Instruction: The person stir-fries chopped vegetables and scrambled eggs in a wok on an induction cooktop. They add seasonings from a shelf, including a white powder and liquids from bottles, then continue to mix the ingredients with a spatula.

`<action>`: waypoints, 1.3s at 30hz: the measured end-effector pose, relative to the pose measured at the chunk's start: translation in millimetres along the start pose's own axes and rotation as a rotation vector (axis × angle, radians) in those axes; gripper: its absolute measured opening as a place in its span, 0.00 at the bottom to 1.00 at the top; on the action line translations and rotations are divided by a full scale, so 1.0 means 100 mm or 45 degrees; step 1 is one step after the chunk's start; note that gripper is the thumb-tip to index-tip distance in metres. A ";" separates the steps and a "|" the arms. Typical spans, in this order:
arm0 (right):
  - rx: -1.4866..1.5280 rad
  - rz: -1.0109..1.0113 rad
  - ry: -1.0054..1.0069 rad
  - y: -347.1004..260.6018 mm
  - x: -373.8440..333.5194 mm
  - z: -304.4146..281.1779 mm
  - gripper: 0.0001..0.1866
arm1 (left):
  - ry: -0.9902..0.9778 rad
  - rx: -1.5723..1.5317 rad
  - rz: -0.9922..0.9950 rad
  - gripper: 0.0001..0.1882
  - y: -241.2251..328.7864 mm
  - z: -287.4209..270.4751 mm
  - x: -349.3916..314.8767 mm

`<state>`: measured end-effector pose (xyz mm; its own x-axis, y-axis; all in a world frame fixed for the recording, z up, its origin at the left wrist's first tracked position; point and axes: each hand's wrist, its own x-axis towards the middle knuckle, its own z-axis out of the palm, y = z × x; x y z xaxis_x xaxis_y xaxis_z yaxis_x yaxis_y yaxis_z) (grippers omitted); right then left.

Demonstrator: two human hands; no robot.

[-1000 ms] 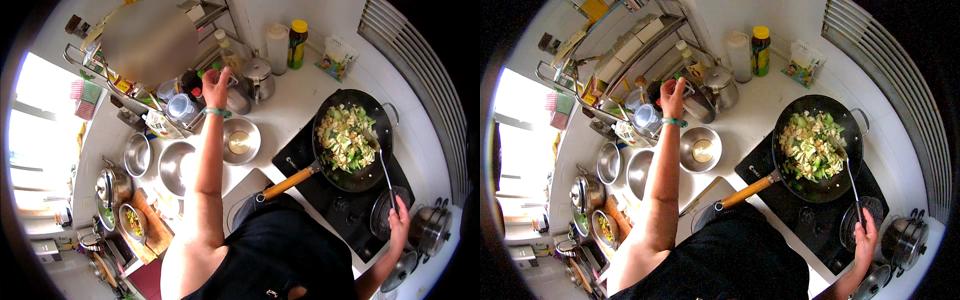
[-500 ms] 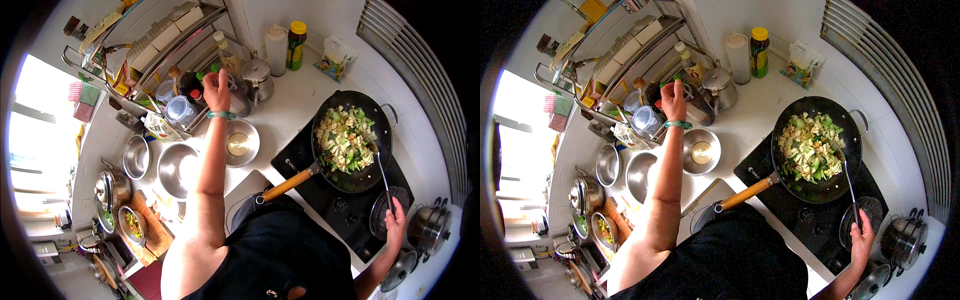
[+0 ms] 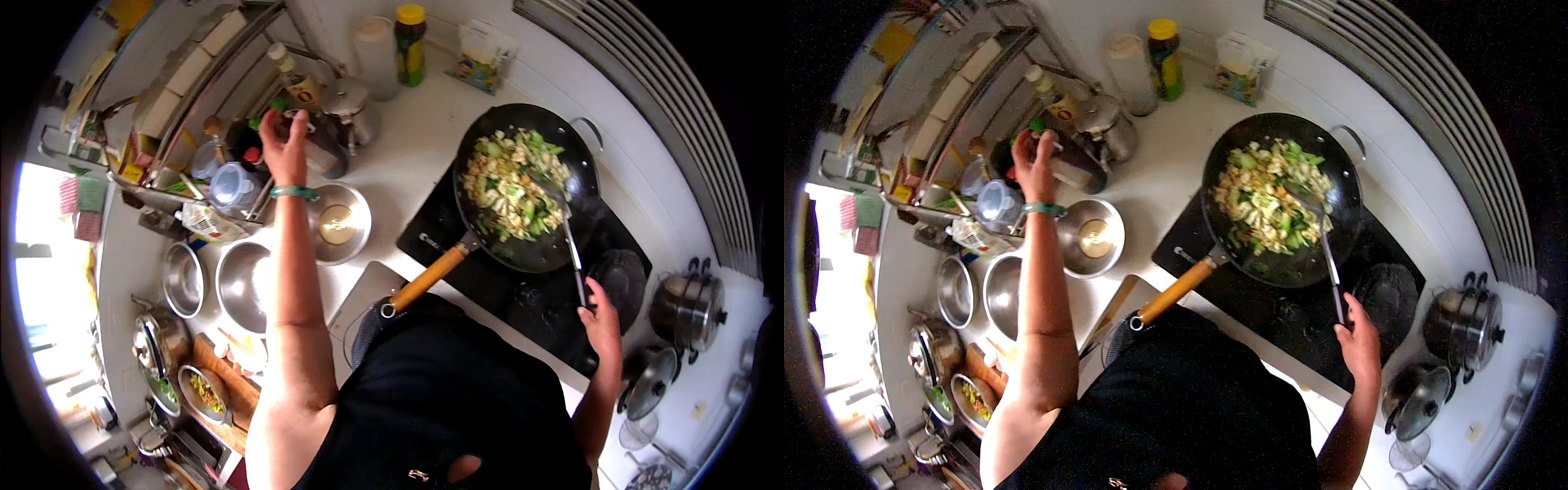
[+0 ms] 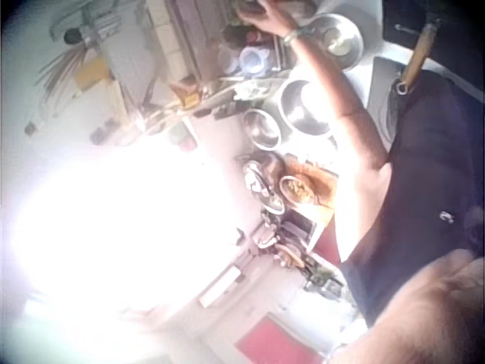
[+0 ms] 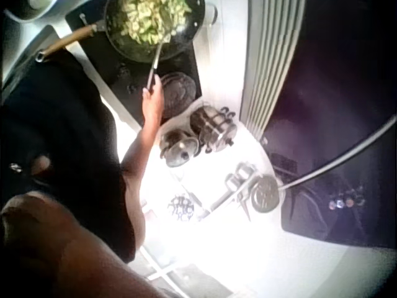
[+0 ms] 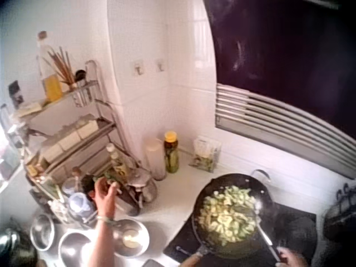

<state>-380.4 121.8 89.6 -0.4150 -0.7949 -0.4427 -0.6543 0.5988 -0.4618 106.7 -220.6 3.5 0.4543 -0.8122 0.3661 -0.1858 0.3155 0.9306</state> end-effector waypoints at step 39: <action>-0.203 -1.561 -0.005 -4.83 1.34 1.85 0.09 | -0.248 0.343 0.138 0.48 -0.03 -0.19 -0.13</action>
<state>-2.6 -255.6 111.4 0.5284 -0.8216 0.2139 -0.6790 -0.5602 -0.4745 118.0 -201.3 -4.5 0.2497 -0.8676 0.4301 -0.4591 0.2850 0.8414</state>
